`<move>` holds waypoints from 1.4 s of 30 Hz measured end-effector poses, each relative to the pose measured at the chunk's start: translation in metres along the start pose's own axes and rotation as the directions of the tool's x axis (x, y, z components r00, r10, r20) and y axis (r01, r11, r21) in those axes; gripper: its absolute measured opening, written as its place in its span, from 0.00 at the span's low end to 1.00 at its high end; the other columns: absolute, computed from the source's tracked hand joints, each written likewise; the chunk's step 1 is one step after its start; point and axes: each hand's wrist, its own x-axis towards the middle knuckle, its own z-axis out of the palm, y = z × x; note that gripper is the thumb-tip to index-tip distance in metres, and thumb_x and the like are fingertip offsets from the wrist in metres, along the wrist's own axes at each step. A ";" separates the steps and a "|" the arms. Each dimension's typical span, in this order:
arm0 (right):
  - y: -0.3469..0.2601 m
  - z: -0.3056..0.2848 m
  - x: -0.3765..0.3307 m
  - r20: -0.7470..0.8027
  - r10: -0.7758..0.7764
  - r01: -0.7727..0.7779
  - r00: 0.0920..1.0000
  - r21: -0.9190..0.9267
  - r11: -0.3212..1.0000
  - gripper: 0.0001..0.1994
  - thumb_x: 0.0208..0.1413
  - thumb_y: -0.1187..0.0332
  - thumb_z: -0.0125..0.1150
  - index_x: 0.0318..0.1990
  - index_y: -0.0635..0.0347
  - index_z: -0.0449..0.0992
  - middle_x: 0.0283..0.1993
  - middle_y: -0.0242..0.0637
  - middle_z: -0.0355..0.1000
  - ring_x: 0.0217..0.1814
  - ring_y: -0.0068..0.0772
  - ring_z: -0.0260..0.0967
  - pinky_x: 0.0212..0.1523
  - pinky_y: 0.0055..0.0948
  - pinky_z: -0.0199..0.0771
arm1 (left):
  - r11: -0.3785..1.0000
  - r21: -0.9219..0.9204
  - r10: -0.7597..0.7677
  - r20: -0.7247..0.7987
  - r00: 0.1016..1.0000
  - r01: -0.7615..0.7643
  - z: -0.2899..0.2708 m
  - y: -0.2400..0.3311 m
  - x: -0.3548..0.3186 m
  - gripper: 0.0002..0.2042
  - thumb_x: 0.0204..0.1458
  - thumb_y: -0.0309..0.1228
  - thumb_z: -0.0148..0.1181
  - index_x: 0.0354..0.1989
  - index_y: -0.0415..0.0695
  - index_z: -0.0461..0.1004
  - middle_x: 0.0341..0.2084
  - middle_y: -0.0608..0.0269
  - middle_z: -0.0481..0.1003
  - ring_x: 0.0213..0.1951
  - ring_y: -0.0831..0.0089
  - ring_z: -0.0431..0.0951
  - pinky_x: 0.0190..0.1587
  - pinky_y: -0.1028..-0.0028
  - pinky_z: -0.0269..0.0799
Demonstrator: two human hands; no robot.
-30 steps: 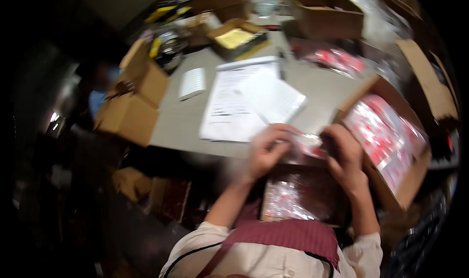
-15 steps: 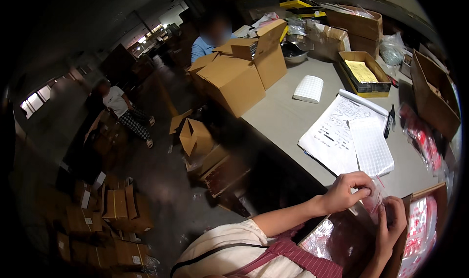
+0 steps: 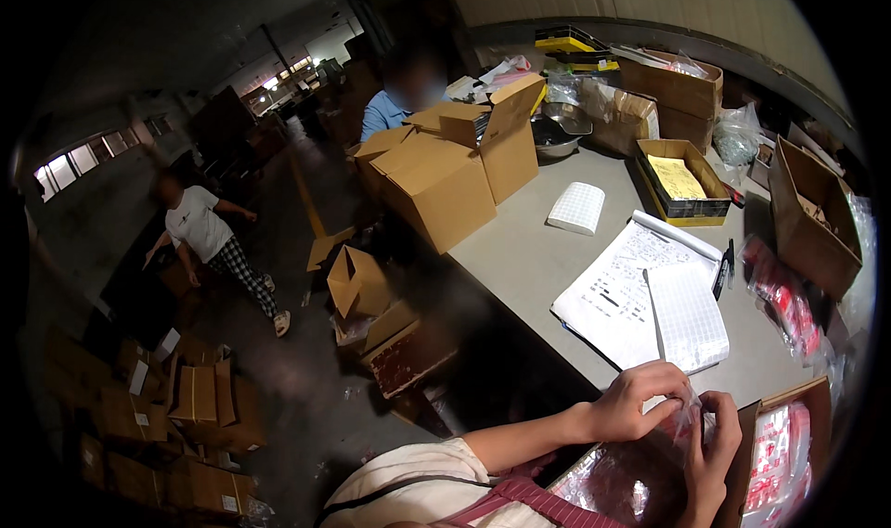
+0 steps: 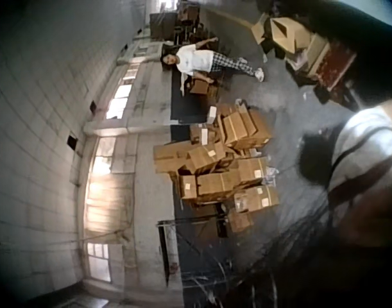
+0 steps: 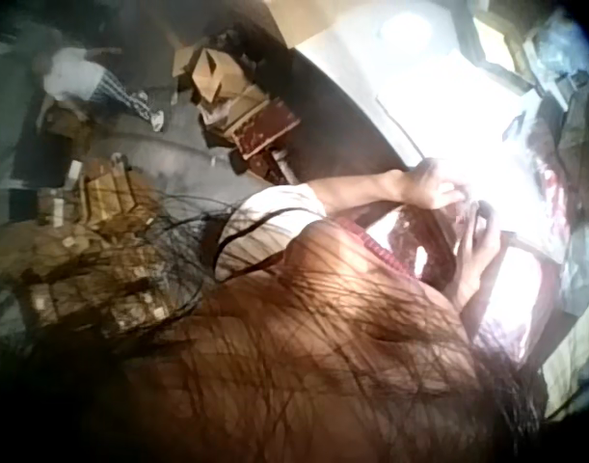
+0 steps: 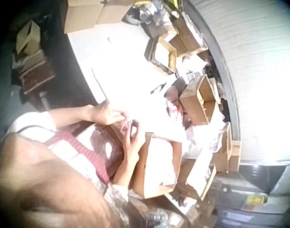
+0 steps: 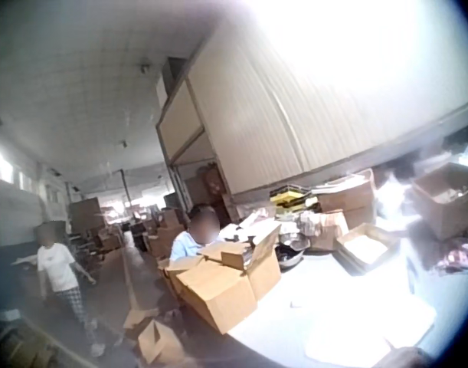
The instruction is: The person repeatedly picks small items from a box, places them into clear plastic bags, seals the bags, and sets them aside on the table. The person also handles a roll of adhesive labels and a box of red-labeled plastic bags. The workspace is a table with cardboard boxes, papers, and packaging materials.
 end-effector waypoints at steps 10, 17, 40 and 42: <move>0.002 -0.008 0.005 0.154 0.082 -0.103 0.985 0.133 0.986 0.08 0.56 0.78 0.60 0.41 0.70 0.70 0.35 0.43 0.68 0.38 0.37 0.68 0.42 0.33 0.69 | 0.998 0.042 0.041 0.072 0.997 -0.045 -0.001 0.002 0.003 0.06 0.49 0.19 0.61 0.36 0.37 0.78 0.38 0.50 0.80 0.43 0.50 0.80 0.48 0.60 0.75; -0.003 -0.018 0.005 0.196 0.147 -0.179 0.970 0.161 0.971 0.07 0.58 0.76 0.60 0.40 0.69 0.70 0.35 0.37 0.68 0.39 0.25 0.65 0.41 0.24 0.67 | 1.000 0.025 0.004 0.097 0.995 -0.006 -0.001 0.005 0.003 0.06 0.49 0.19 0.62 0.36 0.36 0.78 0.39 0.51 0.80 0.44 0.51 0.80 0.48 0.60 0.75; -0.003 -0.021 0.009 0.229 0.215 -0.274 0.949 0.272 0.922 0.09 0.50 0.72 0.62 0.34 0.70 0.71 0.30 0.36 0.69 0.34 0.24 0.65 0.36 0.27 0.64 | 1.000 -0.003 -0.003 0.092 0.996 0.003 -0.001 0.016 -0.001 0.05 0.49 0.19 0.62 0.35 0.36 0.77 0.37 0.50 0.79 0.43 0.50 0.80 0.47 0.61 0.75; 0.000 -0.014 0.006 0.180 0.192 -0.236 0.965 0.268 0.934 0.09 0.50 0.73 0.62 0.34 0.70 0.71 0.30 0.37 0.69 0.34 0.25 0.65 0.37 0.28 0.65 | 1.000 0.018 -0.011 0.049 0.999 0.011 0.001 0.014 -0.004 0.06 0.49 0.19 0.63 0.36 0.34 0.76 0.37 0.49 0.79 0.42 0.50 0.79 0.46 0.60 0.75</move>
